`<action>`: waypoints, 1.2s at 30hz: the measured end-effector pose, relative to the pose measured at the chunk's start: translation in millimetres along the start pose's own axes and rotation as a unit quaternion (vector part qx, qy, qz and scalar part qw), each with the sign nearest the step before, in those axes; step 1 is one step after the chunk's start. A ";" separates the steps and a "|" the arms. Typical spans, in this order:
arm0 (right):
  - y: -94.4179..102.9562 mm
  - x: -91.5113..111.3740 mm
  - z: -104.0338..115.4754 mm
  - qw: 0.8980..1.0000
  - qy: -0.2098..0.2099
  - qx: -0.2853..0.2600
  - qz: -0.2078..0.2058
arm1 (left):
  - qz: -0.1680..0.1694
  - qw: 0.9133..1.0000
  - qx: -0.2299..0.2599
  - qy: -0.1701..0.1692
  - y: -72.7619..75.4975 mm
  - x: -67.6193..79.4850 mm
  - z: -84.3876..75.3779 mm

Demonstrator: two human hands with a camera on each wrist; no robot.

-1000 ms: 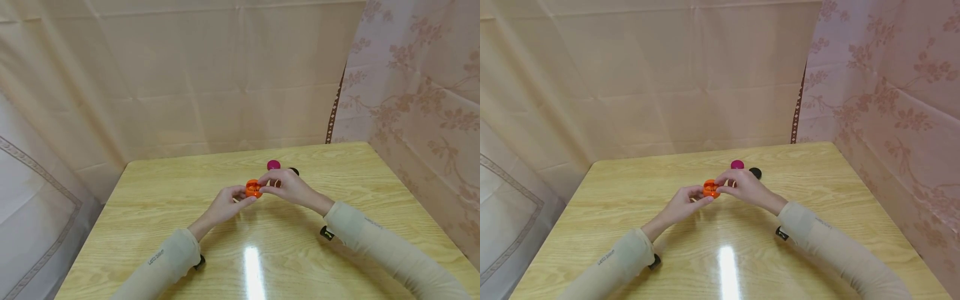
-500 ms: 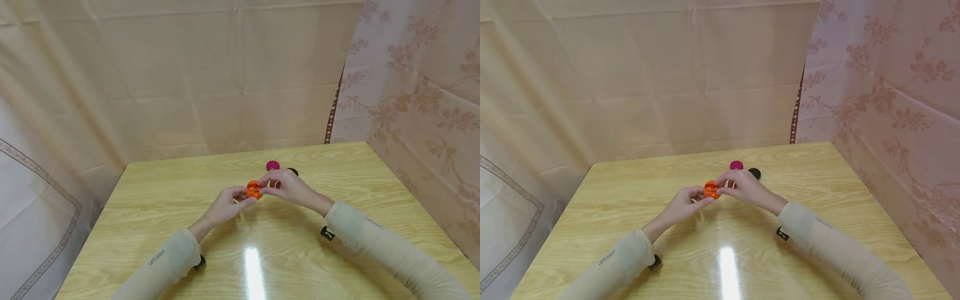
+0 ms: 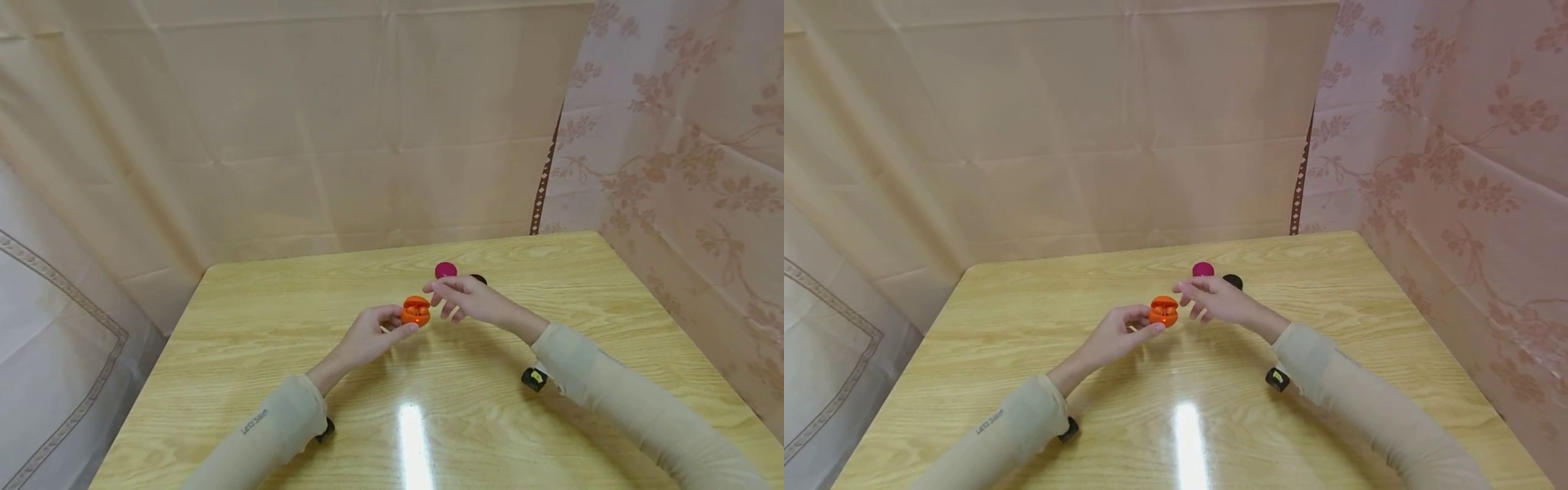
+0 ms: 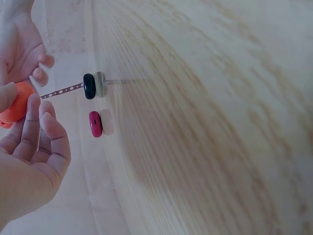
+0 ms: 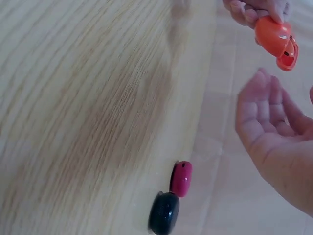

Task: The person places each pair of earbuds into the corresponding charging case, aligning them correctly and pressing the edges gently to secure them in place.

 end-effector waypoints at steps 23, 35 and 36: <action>-15.9 0.7 -7.1 0.996 -0.048 -0.051 0.048 | 0.002 1.000 0.023 0.011 -2.6 1.4 -1.9; -17.5 0.5 -8.2 0.997 -0.038 -0.046 0.054 | 0.021 0.999 0.032 0.011 -2.7 3.7 -2.7; -17.5 0.5 -8.3 0.997 -0.036 -0.047 0.057 | 0.021 0.999 0.032 0.010 -2.7 3.7 -2.4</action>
Point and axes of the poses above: each hand's wrist, its own x-axis away from the middle knuckle, its own y-axis out of the back of the hand, z = x × y, the point moved 5 cm from there along -x, towards the middle knuckle, and after that the axes turned 1 degree about x, right-handed, at the moved point
